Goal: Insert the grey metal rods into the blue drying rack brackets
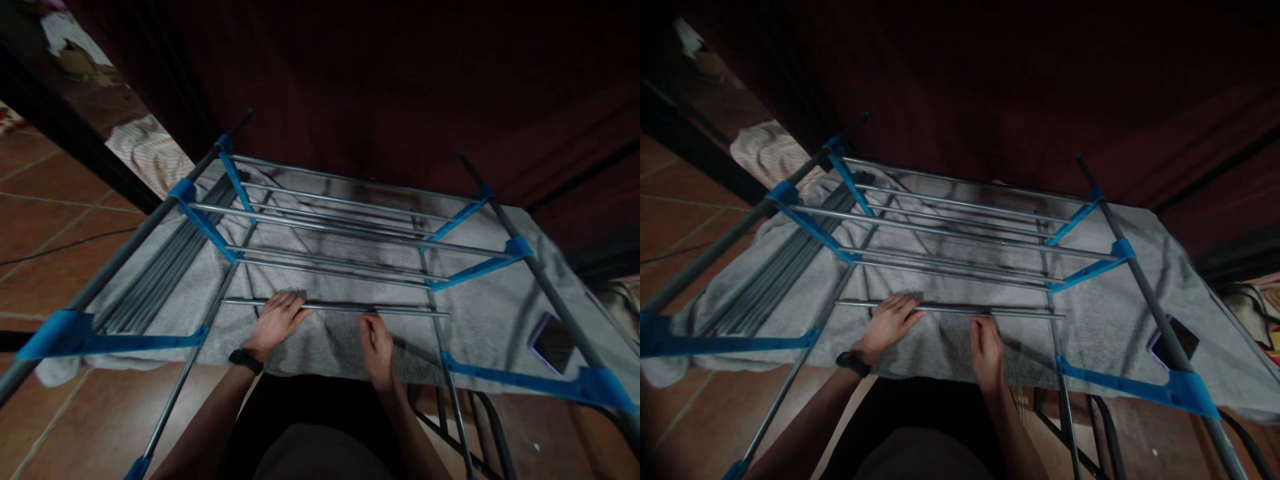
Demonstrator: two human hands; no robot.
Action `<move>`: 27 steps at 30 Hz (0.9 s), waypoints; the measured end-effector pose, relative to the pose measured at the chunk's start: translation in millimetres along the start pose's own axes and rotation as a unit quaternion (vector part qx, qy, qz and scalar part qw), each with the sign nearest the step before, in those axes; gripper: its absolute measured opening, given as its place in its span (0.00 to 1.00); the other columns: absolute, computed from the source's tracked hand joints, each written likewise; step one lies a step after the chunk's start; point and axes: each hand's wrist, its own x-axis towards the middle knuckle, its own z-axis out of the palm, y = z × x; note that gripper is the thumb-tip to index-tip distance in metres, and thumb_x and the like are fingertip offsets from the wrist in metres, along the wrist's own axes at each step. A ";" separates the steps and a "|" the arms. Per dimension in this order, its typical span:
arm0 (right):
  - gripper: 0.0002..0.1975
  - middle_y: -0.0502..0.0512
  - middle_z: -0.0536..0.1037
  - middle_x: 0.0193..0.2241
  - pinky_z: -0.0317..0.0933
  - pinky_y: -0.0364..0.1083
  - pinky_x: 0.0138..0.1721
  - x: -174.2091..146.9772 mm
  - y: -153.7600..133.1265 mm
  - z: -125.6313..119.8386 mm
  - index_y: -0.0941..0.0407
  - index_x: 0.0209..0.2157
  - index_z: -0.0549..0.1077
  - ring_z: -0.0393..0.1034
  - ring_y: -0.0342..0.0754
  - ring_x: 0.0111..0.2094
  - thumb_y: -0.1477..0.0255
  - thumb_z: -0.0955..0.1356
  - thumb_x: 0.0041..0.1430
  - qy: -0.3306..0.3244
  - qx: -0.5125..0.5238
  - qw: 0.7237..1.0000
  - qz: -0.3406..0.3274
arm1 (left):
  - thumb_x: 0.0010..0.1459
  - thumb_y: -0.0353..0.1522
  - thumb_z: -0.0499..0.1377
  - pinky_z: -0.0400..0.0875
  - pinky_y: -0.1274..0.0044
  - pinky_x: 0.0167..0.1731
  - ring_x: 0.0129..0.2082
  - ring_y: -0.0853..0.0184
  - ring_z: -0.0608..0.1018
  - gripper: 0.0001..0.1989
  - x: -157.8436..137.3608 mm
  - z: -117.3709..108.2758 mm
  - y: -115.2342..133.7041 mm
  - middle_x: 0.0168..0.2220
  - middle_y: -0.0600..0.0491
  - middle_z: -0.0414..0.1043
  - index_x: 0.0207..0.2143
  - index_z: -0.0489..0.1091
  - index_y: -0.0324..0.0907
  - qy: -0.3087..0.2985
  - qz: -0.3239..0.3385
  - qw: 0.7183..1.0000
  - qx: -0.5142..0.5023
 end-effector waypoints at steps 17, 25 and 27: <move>0.14 0.57 0.79 0.43 0.47 0.62 0.64 18.9 33.7 -10.5 0.54 0.51 0.72 0.70 0.53 0.48 0.71 0.60 0.70 -0.022 -0.358 0.905 -0.228 | 0.71 0.39 0.50 0.66 0.68 0.44 0.40 0.61 0.75 0.15 -2.1 1.7 -1.7 0.37 0.48 0.74 0.42 0.73 0.41 -0.003 0.020 1.000 -0.021; 0.12 0.56 0.78 0.40 0.51 0.59 0.62 21.4 28.3 -9.2 0.55 0.49 0.72 0.69 0.53 0.46 0.72 0.60 0.70 -0.032 -0.366 0.903 -0.221 | 0.71 0.38 0.50 0.66 0.67 0.49 0.43 0.59 0.74 0.14 0.2 -0.4 1.9 0.40 0.48 0.74 0.43 0.73 0.41 -0.025 -0.002 1.000 -0.002; 0.12 0.56 0.78 0.41 0.51 0.59 0.62 21.9 27.7 -9.0 0.55 0.49 0.72 0.69 0.53 0.46 0.73 0.60 0.69 -0.035 -0.368 0.902 -0.221 | 0.71 0.39 0.50 0.66 0.67 0.49 0.44 0.59 0.74 0.14 0.3 0.0 2.3 0.40 0.48 0.73 0.44 0.72 0.42 -0.030 -0.005 1.000 -0.003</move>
